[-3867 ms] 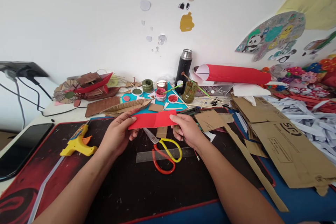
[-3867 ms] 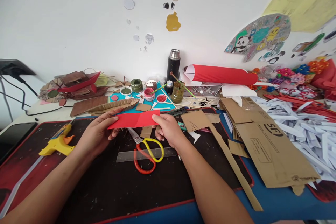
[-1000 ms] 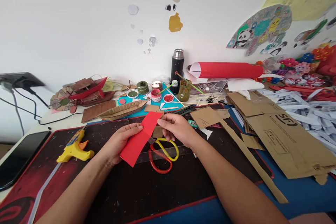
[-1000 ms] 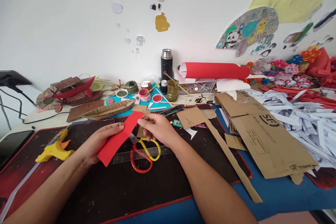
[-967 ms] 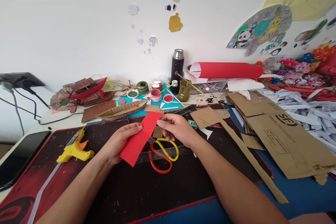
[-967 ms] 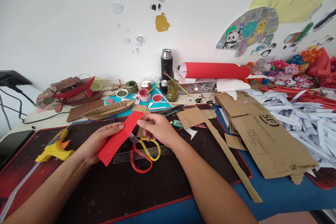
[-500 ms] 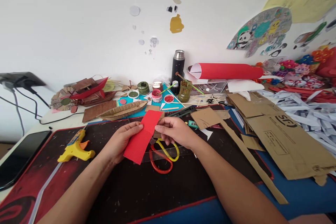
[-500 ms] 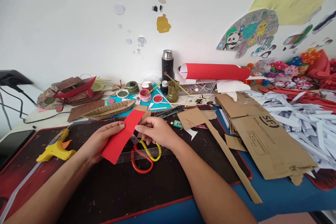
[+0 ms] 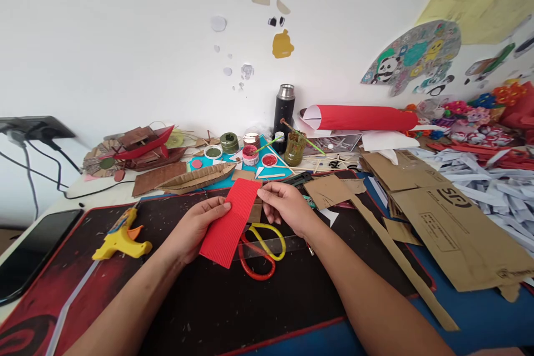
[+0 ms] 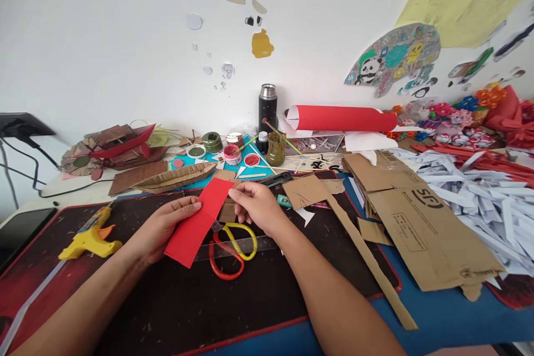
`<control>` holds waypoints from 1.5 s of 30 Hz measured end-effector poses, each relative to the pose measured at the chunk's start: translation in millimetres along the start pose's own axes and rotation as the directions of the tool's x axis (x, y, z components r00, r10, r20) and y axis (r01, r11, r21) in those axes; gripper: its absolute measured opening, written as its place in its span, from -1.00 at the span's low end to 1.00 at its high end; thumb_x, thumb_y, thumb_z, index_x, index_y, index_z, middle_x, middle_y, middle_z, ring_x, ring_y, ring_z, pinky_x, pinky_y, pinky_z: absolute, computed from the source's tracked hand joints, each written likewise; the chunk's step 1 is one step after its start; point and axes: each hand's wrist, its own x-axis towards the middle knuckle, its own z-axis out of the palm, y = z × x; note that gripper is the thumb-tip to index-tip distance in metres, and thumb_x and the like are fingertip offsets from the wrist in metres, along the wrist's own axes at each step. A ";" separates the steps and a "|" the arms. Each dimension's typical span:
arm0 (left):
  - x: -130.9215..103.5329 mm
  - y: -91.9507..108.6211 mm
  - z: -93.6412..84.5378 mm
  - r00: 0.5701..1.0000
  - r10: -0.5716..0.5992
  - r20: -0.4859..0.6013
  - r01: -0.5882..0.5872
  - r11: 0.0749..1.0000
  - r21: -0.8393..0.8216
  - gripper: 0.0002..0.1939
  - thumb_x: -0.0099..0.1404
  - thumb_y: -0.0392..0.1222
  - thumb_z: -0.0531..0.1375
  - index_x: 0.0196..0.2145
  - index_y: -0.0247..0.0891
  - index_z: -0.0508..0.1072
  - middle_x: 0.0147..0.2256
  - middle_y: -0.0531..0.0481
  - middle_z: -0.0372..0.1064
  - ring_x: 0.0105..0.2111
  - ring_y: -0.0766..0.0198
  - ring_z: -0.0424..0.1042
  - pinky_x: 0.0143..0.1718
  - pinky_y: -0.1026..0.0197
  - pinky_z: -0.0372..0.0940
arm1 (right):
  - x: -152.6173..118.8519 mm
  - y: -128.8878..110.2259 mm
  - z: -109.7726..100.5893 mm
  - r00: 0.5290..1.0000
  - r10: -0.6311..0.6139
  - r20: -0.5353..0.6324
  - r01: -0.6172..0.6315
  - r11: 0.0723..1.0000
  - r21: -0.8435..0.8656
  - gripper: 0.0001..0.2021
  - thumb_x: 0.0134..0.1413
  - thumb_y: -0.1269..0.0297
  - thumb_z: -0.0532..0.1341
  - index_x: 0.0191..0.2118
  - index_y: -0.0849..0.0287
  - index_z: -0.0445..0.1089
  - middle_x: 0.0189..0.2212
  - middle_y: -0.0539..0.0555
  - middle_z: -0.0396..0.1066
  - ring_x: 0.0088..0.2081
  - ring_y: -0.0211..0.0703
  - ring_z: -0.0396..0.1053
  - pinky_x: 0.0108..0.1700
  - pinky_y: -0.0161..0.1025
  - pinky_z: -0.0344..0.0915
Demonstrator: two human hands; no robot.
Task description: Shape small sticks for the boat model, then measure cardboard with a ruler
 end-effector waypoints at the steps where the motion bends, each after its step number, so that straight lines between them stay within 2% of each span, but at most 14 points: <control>1: -0.3 -0.4 0.1 1.000 0.000 0.013 0.000 1.000 -0.003 -0.54 -0.05 -0.02 0.63 -0.36 -0.28 0.53 -0.40 -0.07 0.60 -0.48 0.24 0.56 -0.41 0.27 0.48 | 0.2 0.1 -0.5 1.000 -0.008 -0.017 0.008 1.000 0.010 -0.60 0.09 -0.11 0.44 -0.28 0.14 0.45 -0.61 -0.12 0.39 -0.64 -0.33 0.32 -0.63 -0.39 0.07; 7: 1.0 -5.2 -0.7 0.998 0.036 0.061 -0.036 0.999 -0.011 -0.55 -0.01 -0.02 0.62 -0.31 -0.27 0.55 -0.37 -0.06 0.61 -0.45 0.21 0.57 -0.34 0.22 0.50 | 1.1 1.6 -1.8 0.999 -0.031 -0.037 0.032 0.999 0.023 -0.59 0.11 -0.13 0.42 -0.27 0.14 0.44 -0.60 -0.12 0.38 -0.64 -0.33 0.30 -0.63 -0.38 0.05; 12: 4.1 -8.3 -3.1 0.992 0.121 0.023 -0.121 0.992 0.024 -0.54 0.06 0.06 0.59 -0.26 -0.25 0.56 -0.34 -0.04 0.63 -0.43 0.21 0.57 -0.32 0.21 0.49 | -1.5 -1.4 0.5 1.000 -0.009 0.022 0.009 1.000 0.006 -0.57 0.11 -0.17 0.42 -0.26 0.13 0.43 -0.59 -0.12 0.39 -0.63 -0.32 0.33 -0.62 -0.38 0.08; 17: 3.7 -10.1 -3.8 0.984 0.169 0.064 -0.174 0.981 0.084 -0.57 0.13 0.09 0.56 -0.26 -0.24 0.57 -0.30 -0.04 0.64 -0.38 0.21 0.58 -0.29 0.24 0.46 | -3.4 -1.5 2.9 0.996 -0.007 0.092 0.011 0.999 -0.041 -0.56 0.10 -0.16 0.43 -0.28 0.12 0.40 -0.63 -0.13 0.37 -0.65 -0.32 0.30 -0.62 -0.38 0.05; 24: 1.8 -10.7 -2.8 0.977 0.201 0.068 -0.206 0.976 0.065 -0.53 0.20 0.20 0.50 -0.16 -0.23 0.64 -0.22 -0.11 0.67 -0.27 0.09 0.62 -0.22 0.17 0.48 | -1.9 0.5 2.5 0.999 -0.041 -0.013 0.040 0.998 -0.048 -0.62 0.11 -0.11 0.41 -0.28 0.10 0.40 -0.70 -0.17 0.28 -0.66 -0.29 0.27 -0.61 -0.37 0.06; 27: 2.0 -9.5 -1.9 0.973 0.213 0.087 -0.223 0.967 0.124 -0.51 0.14 0.16 0.54 -0.13 -0.22 0.65 -0.18 -0.13 0.68 -0.20 0.05 0.63 -0.16 0.16 0.48 | -1.3 0.1 2.4 0.998 -0.054 -0.044 0.053 0.998 -0.031 -0.62 0.10 -0.11 0.41 -0.28 0.10 0.40 -0.69 -0.17 0.27 -0.66 -0.29 0.27 -0.62 -0.37 0.05; 32: 1.9 -6.0 -3.7 0.975 0.224 0.013 -0.223 0.962 0.159 -0.51 0.03 0.16 0.59 -0.25 -0.24 0.65 -0.27 -0.10 0.67 -0.36 0.14 0.60 -0.29 0.22 0.45 | -2.4 -0.9 3.2 0.999 -0.048 -0.011 0.047 0.999 -0.020 -0.59 0.12 -0.15 0.40 -0.28 0.10 0.40 -0.67 -0.15 0.31 -0.66 -0.29 0.28 -0.62 -0.36 0.05; 36: -0.5 -1.7 -7.2 0.979 0.204 0.002 -0.201 0.964 0.175 -0.46 0.01 0.10 0.61 -0.12 -0.23 0.68 -0.22 -0.13 0.69 -0.32 0.09 0.62 -0.29 0.21 0.48 | -4.0 -2.8 3.8 0.999 -0.050 0.020 0.049 0.998 0.031 -0.52 0.11 -0.25 0.39 -0.25 0.11 0.42 -0.63 -0.14 0.35 -0.66 -0.31 0.29 -0.63 -0.37 0.04; 39: -1.0 0.2 -8.5 0.986 0.167 0.026 -0.168 0.964 0.207 -0.46 0.02 0.09 0.61 -0.10 -0.22 0.69 -0.19 -0.15 0.70 -0.28 0.04 0.64 -0.27 0.19 0.51 | -3.9 -3.6 3.2 0.998 -0.057 -0.009 0.057 0.997 0.051 -0.51 0.08 -0.26 0.40 -0.24 0.11 0.44 -0.65 -0.14 0.34 -0.67 -0.33 0.27 -0.64 -0.37 0.02; 42: -0.1 1.4 -8.6 0.988 0.153 0.006 -0.152 0.978 0.141 -0.50 0.00 0.08 0.62 -0.18 -0.24 0.69 -0.23 -0.15 0.70 -0.33 0.08 0.64 -0.29 0.20 0.52 | -2.7 -3.0 2.3 0.999 -0.042 -0.032 0.043 0.999 0.034 -0.53 0.07 -0.22 0.41 -0.25 0.12 0.45 -0.67 -0.15 0.33 -0.67 -0.32 0.26 -0.64 -0.37 0.01; 45: 0.4 3.4 -8.7 0.980 0.190 -0.052 -0.189 0.982 0.029 -0.49 -0.07 0.08 0.64 -0.28 -0.27 0.66 -0.29 -0.14 0.68 -0.39 0.14 0.61 -0.35 0.25 0.50 | -0.8 -1.5 1.2 0.997 -0.057 -0.058 0.060 0.998 0.034 -0.55 0.06 -0.19 0.41 -0.24 0.13 0.46 -0.67 -0.14 0.33 -0.68 -0.31 0.26 -0.65 -0.37 0.00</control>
